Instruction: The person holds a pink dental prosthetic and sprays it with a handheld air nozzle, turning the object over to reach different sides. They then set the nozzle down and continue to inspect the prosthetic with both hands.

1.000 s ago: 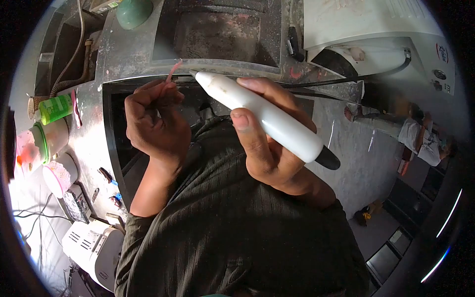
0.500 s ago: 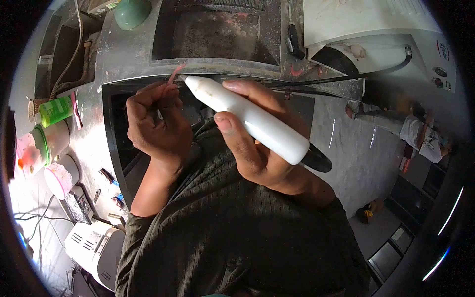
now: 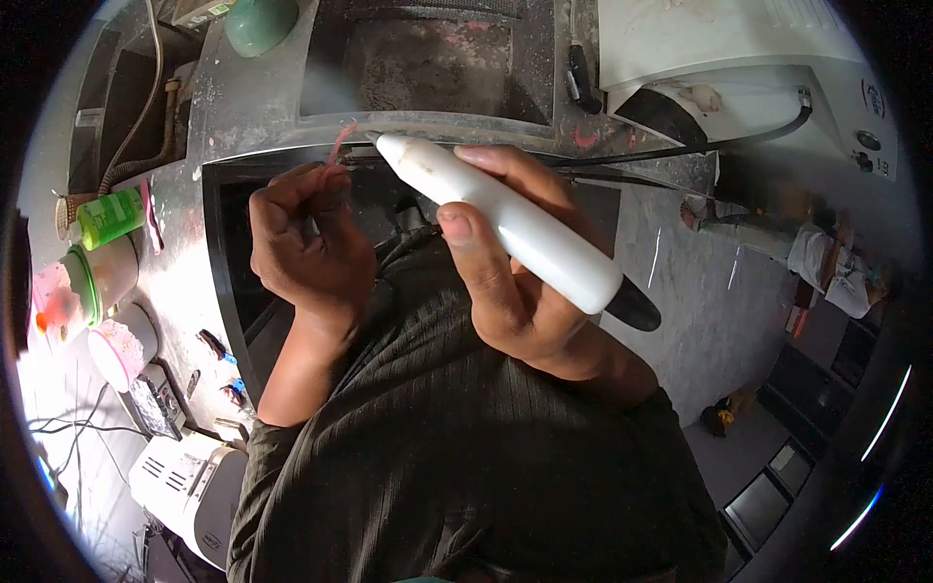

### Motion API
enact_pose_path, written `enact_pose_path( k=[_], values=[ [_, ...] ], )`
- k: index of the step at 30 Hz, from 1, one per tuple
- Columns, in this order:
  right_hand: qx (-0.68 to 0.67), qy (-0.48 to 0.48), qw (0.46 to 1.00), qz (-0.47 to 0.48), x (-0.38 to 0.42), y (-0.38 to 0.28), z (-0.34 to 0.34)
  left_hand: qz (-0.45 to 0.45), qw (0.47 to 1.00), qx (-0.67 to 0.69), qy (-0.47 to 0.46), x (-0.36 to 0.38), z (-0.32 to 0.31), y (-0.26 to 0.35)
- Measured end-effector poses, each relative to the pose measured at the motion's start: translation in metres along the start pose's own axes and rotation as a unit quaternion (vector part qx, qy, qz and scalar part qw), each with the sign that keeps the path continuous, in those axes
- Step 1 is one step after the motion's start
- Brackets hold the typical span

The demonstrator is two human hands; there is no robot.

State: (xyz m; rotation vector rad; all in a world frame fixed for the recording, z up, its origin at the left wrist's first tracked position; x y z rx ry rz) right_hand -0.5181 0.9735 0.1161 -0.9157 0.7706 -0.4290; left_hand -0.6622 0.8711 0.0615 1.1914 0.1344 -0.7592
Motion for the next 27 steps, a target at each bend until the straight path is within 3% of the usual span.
enact_pose_path(
  k=[3,24,27],
  values=[
    [0.078,-0.028,0.996,0.018,-0.002,-0.007,-0.001,-0.008,1.0,0.001,-0.005,0.0,-0.001,-0.001],
    [-0.045,0.036,0.998,-0.009,0.004,0.002,-0.003,0.02,1.0,0.018,-0.016,-0.001,0.003,-0.006],
    [0.042,-0.019,0.999,0.011,0.002,-0.003,-0.005,0.017,0.999,0.025,-0.019,-0.001,0.003,-0.006]
  ],
)
Point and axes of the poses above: each hand's wrist, its own x-axis away from the middle knuckle, its own z-axis out of the back of the hand, y = z × x, the point moved 5 cm from there along -x, towards the middle knuckle, and after that the axes turned 2 degrees about -y, right-handed, at the moved point
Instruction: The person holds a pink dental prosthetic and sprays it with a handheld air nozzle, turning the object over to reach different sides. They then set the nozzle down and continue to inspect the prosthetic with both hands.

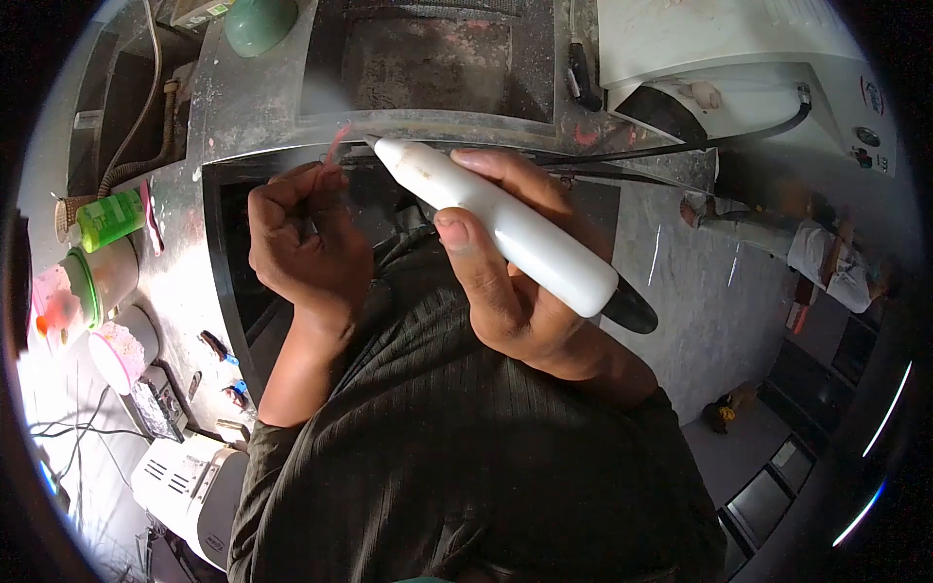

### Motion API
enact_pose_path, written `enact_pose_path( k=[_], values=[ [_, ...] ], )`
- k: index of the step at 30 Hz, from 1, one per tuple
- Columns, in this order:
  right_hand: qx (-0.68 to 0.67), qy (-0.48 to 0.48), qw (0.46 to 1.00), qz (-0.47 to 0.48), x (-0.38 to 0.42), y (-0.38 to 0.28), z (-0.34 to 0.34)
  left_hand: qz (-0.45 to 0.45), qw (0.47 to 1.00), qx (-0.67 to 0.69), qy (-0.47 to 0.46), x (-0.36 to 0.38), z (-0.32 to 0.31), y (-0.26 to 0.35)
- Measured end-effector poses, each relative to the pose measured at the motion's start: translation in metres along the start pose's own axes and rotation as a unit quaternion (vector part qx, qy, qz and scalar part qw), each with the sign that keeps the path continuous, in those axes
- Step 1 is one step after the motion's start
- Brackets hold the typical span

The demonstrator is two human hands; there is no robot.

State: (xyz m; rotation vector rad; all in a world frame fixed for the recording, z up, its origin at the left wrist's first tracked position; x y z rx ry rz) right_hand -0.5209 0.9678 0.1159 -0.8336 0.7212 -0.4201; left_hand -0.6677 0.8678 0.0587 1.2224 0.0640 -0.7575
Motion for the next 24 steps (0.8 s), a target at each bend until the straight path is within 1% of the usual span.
enact_pose_path(
  k=[2,5,11,12,14,18,21,23,24],
  values=[
    [-0.05,0.028,0.998,-0.004,0.0007,0.0023,-0.0005,0.003,1.0,0.002,0.0,0.0,0.0006,-0.0007],
    [-0.075,0.034,0.996,-0.018,0.0014,0.0029,-0.0021,-0.005,1.0,0.003,0.004,0.0003,0.001,-0.0006],
    [0.003,0.0,1.0,-0.003,-0.0008,-0.0025,-0.0025,-0.007,1.0,-0.012,0.001,-0.0004,0.0025,0.0007],
    [0.003,0.001,1.0,-0.003,-0.0007,-0.0022,-0.0033,-0.011,1.0,-0.007,0.0,-0.0008,0.0024,0.0006],
    [-0.039,0.017,0.999,-0.01,0.0002,-0.0001,-0.0036,-0.015,1.0,-0.001,0.0,-0.0004,0.0022,0.0001],
    [-0.044,0.02,0.999,-0.01,0.0001,-0.0003,-0.0058,-0.001,1.0,0.013,-0.001,0.0005,0.0039,-0.0018],
    [-0.069,0.04,0.997,-0.018,0.0016,0.0009,-0.0049,-0.002,1.0,0.008,-0.004,0.0008,0.0045,-0.0018],
    [0.004,-0.017,1.0,0.006,-0.0006,-0.0045,-0.0058,-0.007,1.0,0.006,-0.004,0.001,0.004,-0.0013],
    [0.004,-0.017,1.0,0.005,0.0,-0.0038,-0.008,-0.002,1.0,0.008,-0.002,0.0012,0.0041,-0.0015]
  ],
)
Point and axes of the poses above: each hand's wrist, its own x-axis away from the middle knuckle, its own z-axis out of the back of the hand, y = z × x, the point moved 5 cm from there along -x, towards the middle knuckle, and after that the axes turned 2 degrees about -y, right-handed, at the moved point
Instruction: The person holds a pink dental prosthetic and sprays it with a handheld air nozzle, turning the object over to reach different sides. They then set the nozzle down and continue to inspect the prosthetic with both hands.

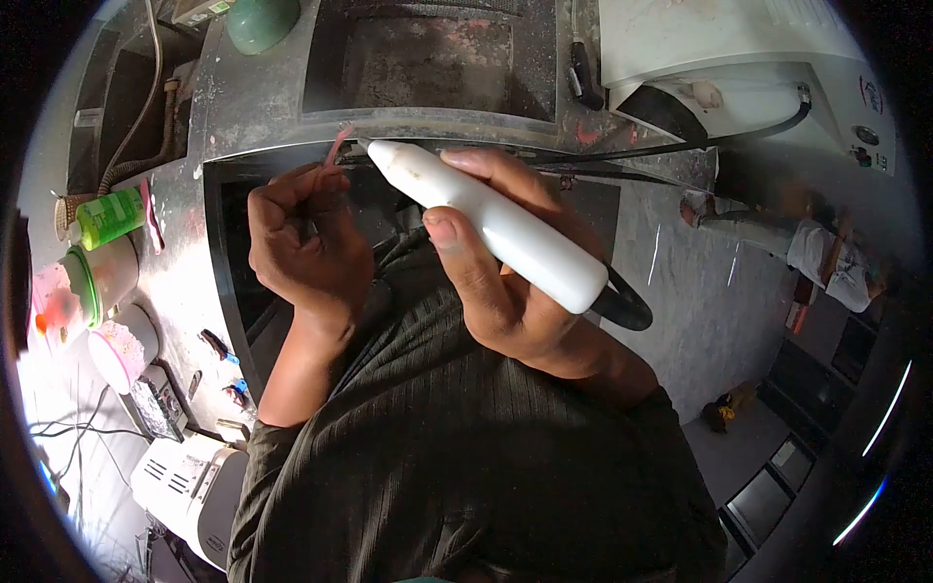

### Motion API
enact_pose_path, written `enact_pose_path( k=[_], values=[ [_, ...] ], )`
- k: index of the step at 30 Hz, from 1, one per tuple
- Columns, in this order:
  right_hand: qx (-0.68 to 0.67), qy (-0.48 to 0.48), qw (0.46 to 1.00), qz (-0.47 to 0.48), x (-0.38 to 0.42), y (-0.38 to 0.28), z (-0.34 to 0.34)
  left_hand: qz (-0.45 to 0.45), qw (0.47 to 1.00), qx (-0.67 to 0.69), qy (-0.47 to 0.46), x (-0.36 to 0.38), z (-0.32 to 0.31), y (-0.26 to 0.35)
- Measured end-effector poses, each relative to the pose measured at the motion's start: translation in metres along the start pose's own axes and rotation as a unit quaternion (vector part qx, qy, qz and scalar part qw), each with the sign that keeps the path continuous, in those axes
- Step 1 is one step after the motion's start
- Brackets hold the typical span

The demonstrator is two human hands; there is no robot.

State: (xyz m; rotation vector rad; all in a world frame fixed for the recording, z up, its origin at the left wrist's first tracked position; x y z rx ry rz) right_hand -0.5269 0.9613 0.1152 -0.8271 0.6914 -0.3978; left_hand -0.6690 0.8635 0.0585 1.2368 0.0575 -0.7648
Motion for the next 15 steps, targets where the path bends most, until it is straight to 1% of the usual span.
enact_pose_path(
  k=[2,3,5,8,9,11,15],
  values=[
    [-0.086,0.053,0.994,-0.028,0.002,0.0053,-0.0009,0.005,1.0,0.002,0.002,0.0004,0.0009,-0.0001],
    [-0.086,0.053,0.995,-0.028,0.0014,0.0047,0.0009,0.005,1.0,-0.004,0.001,0.0007,0.0012,0.0002],
    [0.0,0.004,1.0,0.015,-0.001,-0.0022,0.0017,0.006,1.0,-0.009,0.001,0.0011,0.0013,0.0008],
    [-0.016,0.012,1.0,0.011,-0.0019,-0.002,0.0015,0.01,1.0,-0.006,0.001,0.0021,0.0001,0.0],
    [-0.016,0.011,1.0,0.011,-0.0017,-0.0019,-0.0006,0.009,1.0,0.006,0.02,0.0026,-0.0003,-0.0021],
    [-0.076,0.054,0.995,-0.02,-0.0002,0.0023,-0.0014,0.008,0.999,0.018,0.039,0.0033,0.0007,-0.003],
    [-0.062,0.042,0.997,-0.015,0.0009,0.0016,-0.0011,0.002,0.999,0.011,0.036,0.0038,0.0013,-0.0012]
  ],
)
Point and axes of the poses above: each hand's wrist, its own x-axis away from the middle knuckle, its own z-axis out of the back of the hand, y = z × x, the point moved 5 cm from there along -x, towards the middle knuckle, and after that the axes turned 2 degrees about -y, right-handed, at the moved point
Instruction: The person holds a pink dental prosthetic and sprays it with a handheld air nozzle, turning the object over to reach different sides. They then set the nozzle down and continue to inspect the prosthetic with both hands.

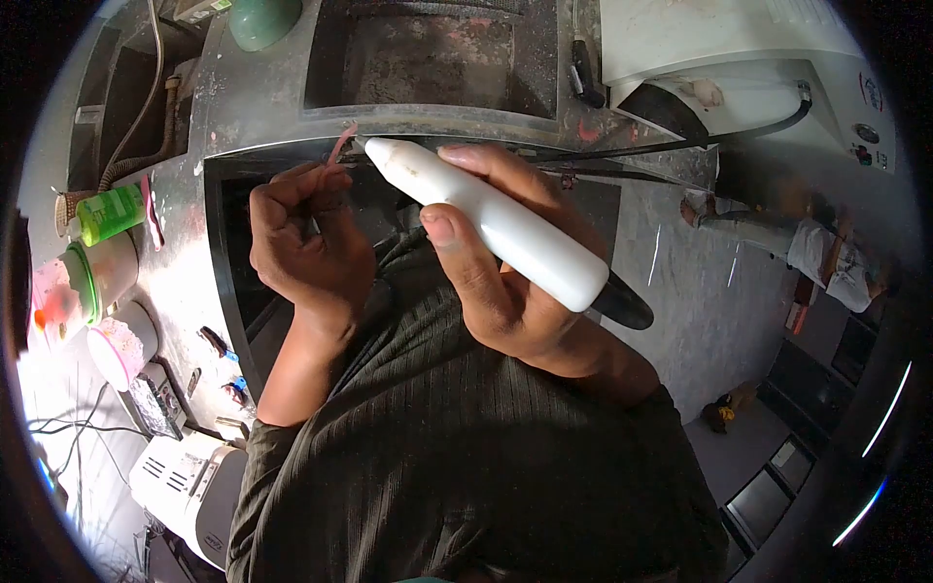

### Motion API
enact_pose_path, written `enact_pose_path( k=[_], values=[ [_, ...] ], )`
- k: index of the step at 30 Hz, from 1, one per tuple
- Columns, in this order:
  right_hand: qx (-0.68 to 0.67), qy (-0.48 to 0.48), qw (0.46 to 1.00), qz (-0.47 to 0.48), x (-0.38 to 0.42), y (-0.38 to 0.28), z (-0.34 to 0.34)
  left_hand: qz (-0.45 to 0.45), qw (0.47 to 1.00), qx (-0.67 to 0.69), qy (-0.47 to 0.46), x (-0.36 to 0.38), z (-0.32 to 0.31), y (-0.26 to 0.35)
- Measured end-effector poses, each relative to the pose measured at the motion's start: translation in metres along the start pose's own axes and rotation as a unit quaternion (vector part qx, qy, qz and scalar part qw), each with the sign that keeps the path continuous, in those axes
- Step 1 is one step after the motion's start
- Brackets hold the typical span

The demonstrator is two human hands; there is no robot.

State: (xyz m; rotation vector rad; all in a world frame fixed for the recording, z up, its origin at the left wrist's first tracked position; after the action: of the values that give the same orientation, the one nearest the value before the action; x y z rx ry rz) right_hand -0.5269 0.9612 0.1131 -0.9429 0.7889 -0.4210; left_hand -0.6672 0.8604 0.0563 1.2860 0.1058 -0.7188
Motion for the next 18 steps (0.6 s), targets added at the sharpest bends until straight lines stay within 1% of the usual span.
enact_pose_path(
  k=[5,7,8,9,10,11,12,13,14,15,16,18],
  values=[
    [-0.021,0.017,1.0,-0.016,0.0,0.001,0.001,-0.001,1.0,0.002,-0.004,0.001,0.0,0.001],
    [-0.011,0.018,1.0,-0.01,0.001,0.003,0.005,0.14,0.982,0.115,-0.047,0.002,0.0,-0.005],
    [-0.001,0.019,1.0,-0.003,0.001,0.004,0.006,0.14,0.982,0.116,-0.046,-0.001,0.004,0.0],
    [-0.028,0.052,0.998,-0.037,0.002,0.009,0.009,0.225,0.947,0.22,-0.059,-0.002,0.005,-0.001],
    [-0.043,0.084,0.995,-0.016,0.004,0.014,0.012,0.305,0.894,0.32,-0.069,-0.002,0.005,0.0],
    [-0.045,0.107,0.993,-0.033,0.01,0.022,0.015,0.33,0.859,0.38,-0.091,-0.005,0.006,0.005],
    [-0.049,0.13,0.989,-0.048,0.014,0.029,0.02,0.326,0.861,0.38,-0.088,-0.009,0.011,0.007],
    [-0.052,0.128,0.989,-0.043,0.014,0.029,0.022,0.351,0.821,0.437,-0.109,-0.01,0.01,0.009],
    [-0.054,0.114,0.99,-0.064,0.015,0.03,0.022,0.372,0.777,0.491,-0.13,-0.01,0.009,0.012],
    [-0.055,0.101,0.99,-0.085,0.014,0.032,0.021,0.375,0.756,0.519,-0.14,-0.01,0.011,0.014],
    [-0.057,0.098,0.99,-0.082,0.014,0.031,0.02,0.371,0.757,0.519,-0.137,-0.013,0.014,0.018],
    [-0.081,0.111,0.986,-0.09,0.015,0.033,0.018,0.388,0.699,0.583,-0.144,-0.015,0.015,0.029]
  ],
)
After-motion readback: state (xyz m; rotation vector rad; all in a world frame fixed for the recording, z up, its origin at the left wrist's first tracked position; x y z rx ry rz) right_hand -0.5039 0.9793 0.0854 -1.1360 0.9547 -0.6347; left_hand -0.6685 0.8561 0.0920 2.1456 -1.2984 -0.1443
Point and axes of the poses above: each hand's wrist, its own x-axis away from the middle knuckle, its own z-axis out of the back of the hand, y = z × x, the point moved 5 cm from there along -x, towards the middle knuckle, and after that the axes turned 2 degrees about -y, right-handed, at the moved point
